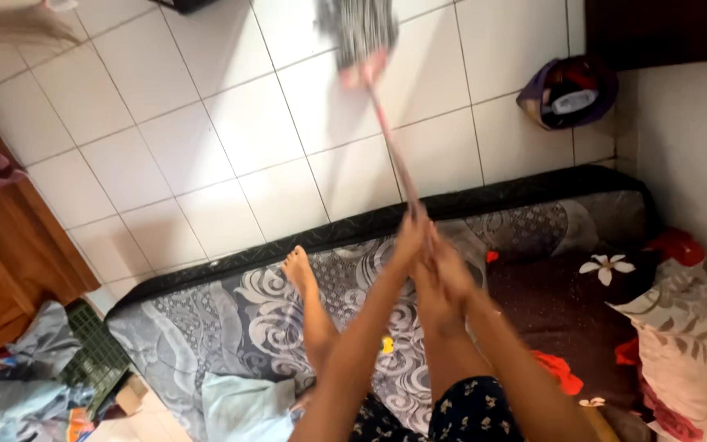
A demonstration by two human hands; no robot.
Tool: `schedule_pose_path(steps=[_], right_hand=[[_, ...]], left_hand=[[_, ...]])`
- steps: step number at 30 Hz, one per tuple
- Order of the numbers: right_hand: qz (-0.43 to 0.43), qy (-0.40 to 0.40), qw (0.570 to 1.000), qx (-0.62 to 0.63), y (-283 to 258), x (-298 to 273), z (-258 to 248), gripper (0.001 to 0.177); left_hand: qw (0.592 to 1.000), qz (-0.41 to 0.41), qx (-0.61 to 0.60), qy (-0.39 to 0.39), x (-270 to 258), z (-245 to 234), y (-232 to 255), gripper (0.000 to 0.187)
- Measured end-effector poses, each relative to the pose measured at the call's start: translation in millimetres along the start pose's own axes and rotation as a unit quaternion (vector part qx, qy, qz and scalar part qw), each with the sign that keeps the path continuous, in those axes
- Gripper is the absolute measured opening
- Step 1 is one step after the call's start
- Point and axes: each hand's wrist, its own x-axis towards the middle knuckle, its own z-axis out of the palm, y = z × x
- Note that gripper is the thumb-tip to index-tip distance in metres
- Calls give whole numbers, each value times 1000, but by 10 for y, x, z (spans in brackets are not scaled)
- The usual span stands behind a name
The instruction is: The person dips a mop into a bucket, wrings the mop head by hand, and wipes the tiled floor, moving into a room and mopping the floor area around a mattress where another person is lying.
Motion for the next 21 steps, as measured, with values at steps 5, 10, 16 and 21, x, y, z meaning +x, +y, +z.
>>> schedule_pose_path(steps=[5,10,16,21], right_hand=[[249,100,932,-245,-292,-1113,407,51],[0,-42,991,-129,-621,-43,710,44],[80,-333,921,185,-1361,1774,1350,13],[100,-230,947,201,-1265,1555,1172,31]], left_hand=[[933,-99,-342,60,-1263,383,-570,31],[934,62,-289,199,28,-155,-174,34],[953,41,114,276,2257,-1414,1267,42],[948,31,151,277,2199,-1332,1200,40]])
